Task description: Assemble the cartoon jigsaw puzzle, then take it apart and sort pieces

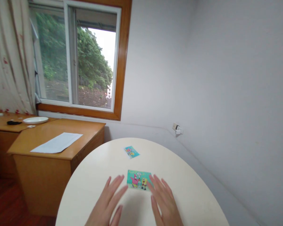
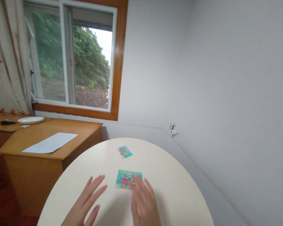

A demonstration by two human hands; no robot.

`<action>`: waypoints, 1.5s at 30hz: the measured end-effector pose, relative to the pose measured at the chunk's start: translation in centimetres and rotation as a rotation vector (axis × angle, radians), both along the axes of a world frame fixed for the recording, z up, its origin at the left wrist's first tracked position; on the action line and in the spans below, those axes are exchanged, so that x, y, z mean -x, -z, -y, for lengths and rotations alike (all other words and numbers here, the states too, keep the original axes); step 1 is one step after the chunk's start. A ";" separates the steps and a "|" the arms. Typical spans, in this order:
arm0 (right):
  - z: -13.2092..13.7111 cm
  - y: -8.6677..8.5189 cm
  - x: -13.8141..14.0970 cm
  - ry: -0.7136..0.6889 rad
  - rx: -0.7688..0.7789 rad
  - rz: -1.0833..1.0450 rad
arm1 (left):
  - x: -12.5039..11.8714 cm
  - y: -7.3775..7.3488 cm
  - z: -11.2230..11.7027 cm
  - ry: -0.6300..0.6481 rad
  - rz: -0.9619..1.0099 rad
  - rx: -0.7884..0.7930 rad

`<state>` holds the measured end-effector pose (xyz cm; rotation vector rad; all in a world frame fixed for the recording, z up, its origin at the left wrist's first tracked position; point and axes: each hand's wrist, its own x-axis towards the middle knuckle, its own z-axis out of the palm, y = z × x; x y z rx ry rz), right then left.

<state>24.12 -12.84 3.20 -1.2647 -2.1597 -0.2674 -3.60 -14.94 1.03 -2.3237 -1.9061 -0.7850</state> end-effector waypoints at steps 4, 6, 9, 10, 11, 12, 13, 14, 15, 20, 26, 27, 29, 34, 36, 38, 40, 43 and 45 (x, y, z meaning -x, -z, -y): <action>-5.0 1.8 -0.6 0.300 0.217 0.064 | 0.3 -0.9 -2.3 -0.047 -0.058 0.067; -6.4 3.3 -1.2 0.413 0.362 0.140 | 0.5 -0.3 -3.9 -0.122 -0.113 0.186; -6.9 5.1 -1.7 0.447 0.462 0.223 | 0.6 1.0 -4.9 -0.184 -0.163 0.306; -6.9 5.3 -1.8 0.437 0.463 0.244 | 0.6 1.3 -4.9 -0.198 -0.169 0.301; -6.7 5.5 -1.9 0.431 0.464 0.262 | 0.6 1.5 -4.8 -0.199 -0.171 0.298; -6.6 5.5 -1.9 0.427 0.464 0.276 | 0.5 1.6 -4.6 -0.200 -0.170 0.299; -6.6 5.5 -1.9 0.428 0.464 0.289 | 0.5 1.5 -4.5 -0.198 -0.167 0.300; -6.6 5.5 -2.0 0.432 0.464 0.301 | 0.4 1.3 -4.3 -0.196 -0.164 0.307; -6.6 5.6 -2.1 0.437 0.460 0.314 | 0.3 1.1 -4.2 -0.198 -0.160 0.313; -7.7 6.9 -2.7 0.437 0.404 0.342 | -0.1 0.7 -4.2 -0.210 -0.141 0.315; -8.3 8.2 -2.9 0.451 0.363 0.341 | -0.2 0.8 -4.1 -0.222 -0.115 0.305; -8.3 8.2 -2.9 0.450 0.366 0.348 | -0.2 0.8 -4.2 -0.221 -0.111 0.306; -8.4 7.9 -2.8 0.449 0.387 0.364 | -0.4 0.9 -4.3 -0.225 -0.102 0.309; -8.6 6.1 -1.2 0.509 0.553 0.310 | -2.7 0.2 -5.6 -0.283 -0.051 0.289; -8.7 5.4 0.2 0.536 0.606 0.248 | -4.3 -0.6 -6.4 -0.278 0.009 0.287; -8.6 5.0 1.8 0.534 0.593 0.228 | -5.9 -1.3 -7.1 -0.276 0.065 0.303; -8.6 5.1 3.4 0.540 0.529 0.239 | -7.2 -1.7 -7.8 -0.262 0.113 0.320; -9.0 6.4 4.8 0.570 0.440 0.249 | -8.2 -1.3 -8.4 -0.295 0.184 0.324; -9.6 7.5 5.0 0.604 0.423 0.239 | -8.3 -0.6 -8.7 -0.277 0.225 0.268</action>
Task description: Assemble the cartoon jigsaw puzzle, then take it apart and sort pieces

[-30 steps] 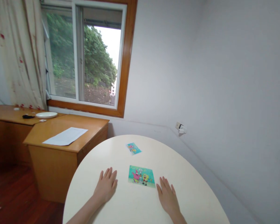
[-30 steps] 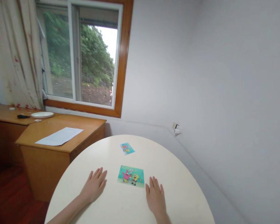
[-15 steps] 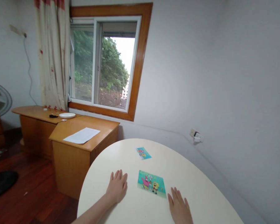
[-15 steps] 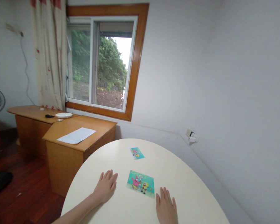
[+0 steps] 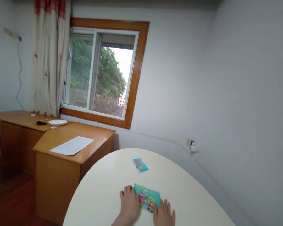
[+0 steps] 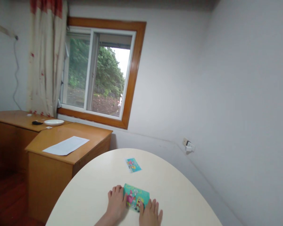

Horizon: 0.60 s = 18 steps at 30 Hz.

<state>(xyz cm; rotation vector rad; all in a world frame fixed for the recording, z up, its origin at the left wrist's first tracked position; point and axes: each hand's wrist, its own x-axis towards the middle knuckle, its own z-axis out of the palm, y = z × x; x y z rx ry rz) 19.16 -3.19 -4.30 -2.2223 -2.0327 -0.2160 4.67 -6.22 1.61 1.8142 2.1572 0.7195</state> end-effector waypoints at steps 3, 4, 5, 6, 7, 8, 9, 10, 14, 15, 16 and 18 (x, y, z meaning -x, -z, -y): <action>-0.9 1.3 -0.3 0.041 -0.031 -0.003 | 0.5 1.2 -0.5 0.028 0.091 -0.017; -1.0 1.4 -0.4 0.041 -0.038 -0.009 | 0.7 1.6 -0.8 0.028 0.135 -0.026; -0.9 1.4 -0.6 0.032 -0.043 -0.021 | 0.9 2.0 -1.0 0.028 0.187 -0.041; -0.8 1.3 -0.7 0.009 -0.044 -0.041 | 1.1 2.3 -1.4 0.030 0.249 -0.065; -0.5 1.0 -0.8 -0.018 -0.040 -0.067 | 1.3 2.7 -1.7 0.029 0.324 -0.102; -0.2 0.6 -0.8 -0.043 -0.037 -0.099 | 1.4 3.1 -2.1 0.022 0.410 -0.144; 0.2 0.1 -0.9 -0.062 -0.032 -0.134 | 1.6 3.5 -2.4 0.012 0.507 -0.166; 0.6 -0.3 -0.9 -0.084 -0.028 -0.172 | 1.7 3.9 -2.7 0.003 0.597 -0.181; 1.3 -1.6 -0.8 -0.159 -0.045 -0.333 | 1.8 4.7 -3.7 0.086 0.972 -0.199; 1.4 -1.7 -0.7 -0.180 -0.062 -0.373 | 1.8 4.7 -3.8 0.087 1.062 -0.185; 1.4 -1.7 -0.7 -0.194 -0.084 -0.408 | 1.8 4.7 -3.8 0.075 1.125 -0.164; 1.4 -1.7 -0.6 -0.203 -0.104 -0.464 | 1.8 4.6 -3.7 0.073 1.133 -0.147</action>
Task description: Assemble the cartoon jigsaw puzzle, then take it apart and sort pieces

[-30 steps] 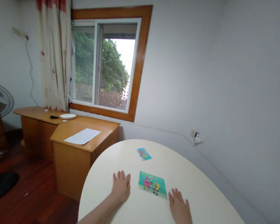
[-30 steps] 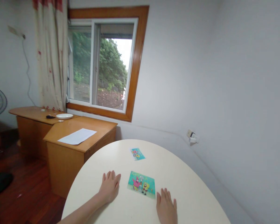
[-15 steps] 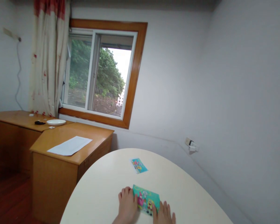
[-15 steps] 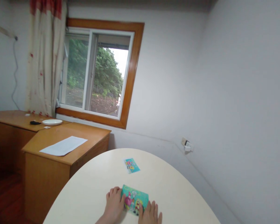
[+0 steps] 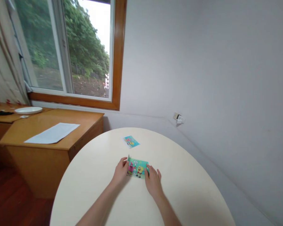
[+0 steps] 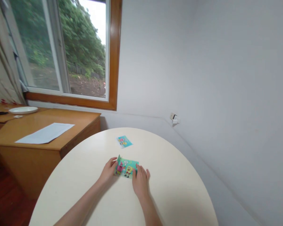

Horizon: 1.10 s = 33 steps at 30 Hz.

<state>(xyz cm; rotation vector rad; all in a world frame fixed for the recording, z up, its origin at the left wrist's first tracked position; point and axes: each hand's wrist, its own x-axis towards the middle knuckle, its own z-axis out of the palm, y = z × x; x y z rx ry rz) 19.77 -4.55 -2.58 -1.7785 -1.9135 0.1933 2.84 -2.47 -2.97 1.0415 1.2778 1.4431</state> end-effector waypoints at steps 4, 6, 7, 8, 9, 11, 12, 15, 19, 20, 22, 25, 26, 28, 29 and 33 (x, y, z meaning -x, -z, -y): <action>0.0 -0.1 0.1 -0.014 0.008 -0.046 | -0.1 -0.8 0.9 0.020 -0.291 -0.038; 0.1 -0.2 0.0 -0.021 0.006 -0.043 | -0.3 -1.5 1.5 -0.007 -0.563 0.022; 0.2 -0.2 0.0 -0.027 0.003 -0.040 | -0.4 -1.8 1.8 -0.036 -0.685 0.035; 0.2 -0.3 -0.1 -0.033 -0.001 -0.039 | -0.6 -2.0 2.1 -0.060 -0.773 0.040; 0.2 -0.3 -0.1 -0.038 -0.006 -0.041 | -0.7 -2.2 2.4 -0.076 -0.829 0.039; 0.2 -0.3 -0.3 -0.042 -0.019 -0.053 | -1.0 -2.4 2.6 -0.090 -0.859 0.037; 0.2 -0.3 -0.3 -0.043 -0.029 -0.063 | -1.0 -2.4 2.7 -0.092 -0.834 0.031; 0.1 -0.2 -0.5 -0.046 -0.060 -0.094 | -0.9 -2.1 2.6 -0.100 -0.602 -0.015; -0.2 0.0 -0.7 -0.047 -0.078 -0.150 | -0.5 -1.7 2.3 -0.074 -0.192 -0.058; -0.3 0.0 -0.7 -0.049 -0.076 -0.175 | -0.4 -1.7 2.2 -0.060 -0.100 -0.061; -0.5 0.1 -0.8 -0.060 -0.071 -0.233 | -0.4 -1.7 2.1 -0.039 0.063 -0.065; -0.7 0.2 -0.9 -0.075 -0.062 -0.305 | -0.7 -1.9 2.0 -0.014 0.231 -0.063; -0.7 0.2 -1.0 -0.078 -0.060 -0.321 | -0.8 -2.0 2.0 -0.001 0.283 -0.066; -0.8 0.2 -1.0 -0.084 -0.056 -0.344 | -1.1 -2.2 2.1 0.027 0.387 -0.078; -0.8 0.2 -1.0 -0.089 -0.052 -0.354 | -1.2 -2.3 2.1 0.036 0.431 -0.079; -0.7 -0.1 -1.0 -0.091 -0.038 -0.367 | -0.9 -2.8 2.4 0.082 0.566 0.017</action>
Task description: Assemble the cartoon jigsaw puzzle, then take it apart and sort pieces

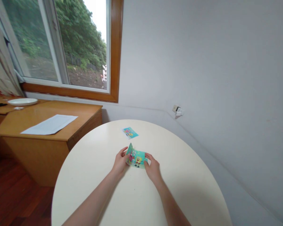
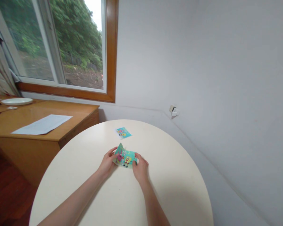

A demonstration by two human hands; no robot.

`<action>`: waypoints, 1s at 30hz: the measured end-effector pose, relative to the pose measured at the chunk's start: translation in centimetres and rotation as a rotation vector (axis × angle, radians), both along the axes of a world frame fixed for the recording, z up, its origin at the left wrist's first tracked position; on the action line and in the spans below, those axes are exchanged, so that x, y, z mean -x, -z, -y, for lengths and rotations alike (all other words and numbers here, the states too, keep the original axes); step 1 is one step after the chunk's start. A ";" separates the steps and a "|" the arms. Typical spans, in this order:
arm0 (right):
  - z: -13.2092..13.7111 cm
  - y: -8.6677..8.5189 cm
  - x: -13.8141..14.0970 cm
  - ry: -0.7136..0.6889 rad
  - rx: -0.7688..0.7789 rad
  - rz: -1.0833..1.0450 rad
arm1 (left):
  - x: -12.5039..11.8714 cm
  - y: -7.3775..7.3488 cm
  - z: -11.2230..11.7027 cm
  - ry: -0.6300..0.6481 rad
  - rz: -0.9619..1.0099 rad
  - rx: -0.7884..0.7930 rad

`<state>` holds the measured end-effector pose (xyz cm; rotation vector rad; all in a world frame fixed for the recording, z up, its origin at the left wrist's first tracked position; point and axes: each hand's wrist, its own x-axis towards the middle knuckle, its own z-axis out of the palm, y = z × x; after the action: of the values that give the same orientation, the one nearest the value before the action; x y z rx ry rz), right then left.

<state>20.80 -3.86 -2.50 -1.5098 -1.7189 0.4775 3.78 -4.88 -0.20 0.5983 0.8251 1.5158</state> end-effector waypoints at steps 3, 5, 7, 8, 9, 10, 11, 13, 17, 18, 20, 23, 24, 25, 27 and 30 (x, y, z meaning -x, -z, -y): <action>0.2 -0.3 0.0 -0.004 -0.009 0.009 | 0.4 -0.4 0.2 0.129 0.059 0.015; 0.3 -0.4 0.1 -0.019 -0.029 0.016 | 0.5 -0.7 0.3 0.188 0.075 -0.001; 0.4 -0.5 0.1 -0.022 -0.045 0.040 | 0.4 -1.0 0.4 0.214 0.105 0.003; 0.4 -0.4 0.1 -0.016 -0.048 0.059 | 0.4 -1.0 0.4 0.227 0.129 0.011; 0.4 -0.4 0.1 -0.009 -0.049 0.081 | 0.4 -1.1 0.3 0.237 0.156 0.022; 0.4 -0.3 0.1 -0.003 -0.049 0.103 | 0.3 -1.1 0.2 0.243 0.184 0.038; 0.4 -0.3 0.1 0.004 -0.047 0.122 | 0.4 -1.2 0.2 0.246 0.212 0.053; 0.3 -0.1 0.2 0.022 -0.043 0.149 | 0.6 -1.1 0.0 0.257 0.262 0.075; 0.1 0.1 0.1 0.039 -0.036 0.166 | 1.4 -1.1 -0.1 0.346 0.347 0.069; 0.1 0.1 0.1 0.041 -0.037 0.162 | 1.6 -1.1 0.0 0.371 0.367 0.073; 0.0 0.1 0.1 0.037 -0.037 0.137 | 1.8 -1.2 0.1 0.393 0.410 0.088; -0.2 0.3 0.0 0.024 -0.025 0.053 | 2.0 -1.3 0.2 0.411 0.436 0.110; -0.3 0.3 -0.1 0.023 -0.019 0.013 | 2.1 -1.3 0.2 0.417 0.439 0.111; -0.4 0.5 -0.2 0.024 -0.014 -0.029 | 2.1 -1.3 0.2 0.423 0.442 0.109; -0.6 0.7 -0.3 0.019 -0.010 -0.124 | 2.2 -1.2 0.3 0.438 0.447 0.099; -0.9 1.3 -0.4 -0.001 -0.004 -0.274 | 2.2 -1.2 0.3 0.457 0.450 0.077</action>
<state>21.20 -2.97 -3.78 -1.3706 -1.5056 0.6487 1.55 -5.21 1.00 0.3367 0.3631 1.1289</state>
